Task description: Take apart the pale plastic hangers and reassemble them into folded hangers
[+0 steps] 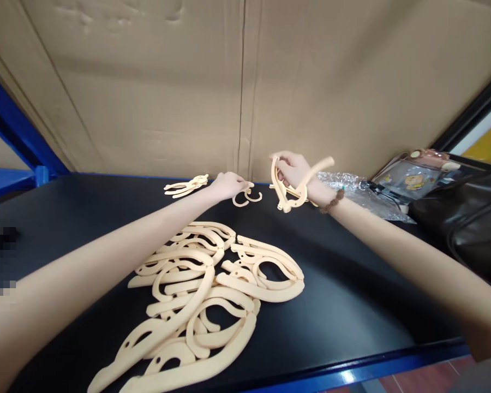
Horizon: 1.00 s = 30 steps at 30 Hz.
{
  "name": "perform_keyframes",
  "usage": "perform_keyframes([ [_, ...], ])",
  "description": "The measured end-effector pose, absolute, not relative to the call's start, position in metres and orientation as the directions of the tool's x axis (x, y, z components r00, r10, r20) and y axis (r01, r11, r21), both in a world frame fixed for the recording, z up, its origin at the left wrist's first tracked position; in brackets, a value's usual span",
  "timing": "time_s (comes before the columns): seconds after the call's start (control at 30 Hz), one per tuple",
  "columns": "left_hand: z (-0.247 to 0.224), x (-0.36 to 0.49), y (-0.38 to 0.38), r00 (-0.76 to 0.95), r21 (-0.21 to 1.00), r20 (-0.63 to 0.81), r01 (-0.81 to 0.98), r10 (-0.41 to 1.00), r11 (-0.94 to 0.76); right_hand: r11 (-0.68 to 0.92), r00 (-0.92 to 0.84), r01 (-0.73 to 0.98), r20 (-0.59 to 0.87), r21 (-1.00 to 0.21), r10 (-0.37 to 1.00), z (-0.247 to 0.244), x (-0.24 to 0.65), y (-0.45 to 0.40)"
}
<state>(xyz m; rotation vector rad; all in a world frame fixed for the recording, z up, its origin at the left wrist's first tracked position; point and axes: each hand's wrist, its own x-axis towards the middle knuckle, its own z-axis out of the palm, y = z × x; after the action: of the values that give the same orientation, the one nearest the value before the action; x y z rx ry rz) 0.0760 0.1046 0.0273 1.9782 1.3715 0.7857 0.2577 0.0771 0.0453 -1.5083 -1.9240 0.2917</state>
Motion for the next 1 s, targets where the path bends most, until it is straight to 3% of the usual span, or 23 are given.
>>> perform_keyframes([
  [0.13, 0.025, 0.077, 0.096, 0.265, 0.799, 0.165, 0.529, 0.950, -0.286, 0.419, -0.005, 0.710, 0.591, -0.566, 0.806, 0.049, 0.265, 0.071],
  [0.2, 0.027, 0.079, 0.080, 0.353, 0.900, 0.061, 0.385, 0.934, -0.205, 0.452, 0.053, 0.696, 0.669, -0.557, 0.742, 0.054, 0.266, 0.068],
  [0.3, 0.032, 0.079, 0.058, 0.581, 0.994, -0.104, 0.088, 0.807, 0.065, 0.472, 0.106, 0.683, 0.714, -0.558, 0.692, 0.055, 0.266, 0.064],
  [0.4, 0.037, 0.074, 0.044, 0.627, 0.991, -0.096, -0.012, 0.773, 0.133, 0.479, 0.083, 0.689, 0.715, -0.544, 0.694, 0.049, 0.269, 0.057],
  [0.47, 0.040, 0.067, 0.041, 0.588, 0.990, -0.101, -0.020, 0.803, 0.140, 0.495, -0.031, 0.757, 0.734, -0.426, 0.679, 0.044, 0.273, 0.048],
  [0.57, 0.044, 0.054, 0.042, 0.536, 0.990, -0.140, 0.057, 0.833, 0.129, 0.507, -0.315, 0.859, 0.702, -0.075, 0.638, 0.041, 0.279, 0.030],
  [0.63, 0.047, 0.048, 0.044, 0.551, 0.982, -0.177, 0.160, 0.816, 0.105, 0.480, -0.437, 0.867, 0.663, 0.132, 0.607, 0.043, 0.277, 0.019],
  [0.73, 0.052, 0.046, 0.046, 0.583, 0.960, -0.222, 0.269, 0.782, 0.072, 0.486, -0.589, 0.802, 0.588, 0.347, 0.554, 0.049, 0.267, 0.011],
  [0.87, 0.059, 0.049, 0.050, 0.600, 0.952, -0.242, 0.300, 0.763, 0.065, 0.586, -0.750, 0.658, 0.349, 0.472, 0.562, 0.053, 0.253, 0.007],
  [1.0, 0.063, 0.055, 0.053, 0.558, 0.930, -0.231, 0.368, 0.797, 0.012, 0.556, -0.717, 0.681, 0.281, 0.477, 0.637, 0.049, 0.241, 0.011],
])
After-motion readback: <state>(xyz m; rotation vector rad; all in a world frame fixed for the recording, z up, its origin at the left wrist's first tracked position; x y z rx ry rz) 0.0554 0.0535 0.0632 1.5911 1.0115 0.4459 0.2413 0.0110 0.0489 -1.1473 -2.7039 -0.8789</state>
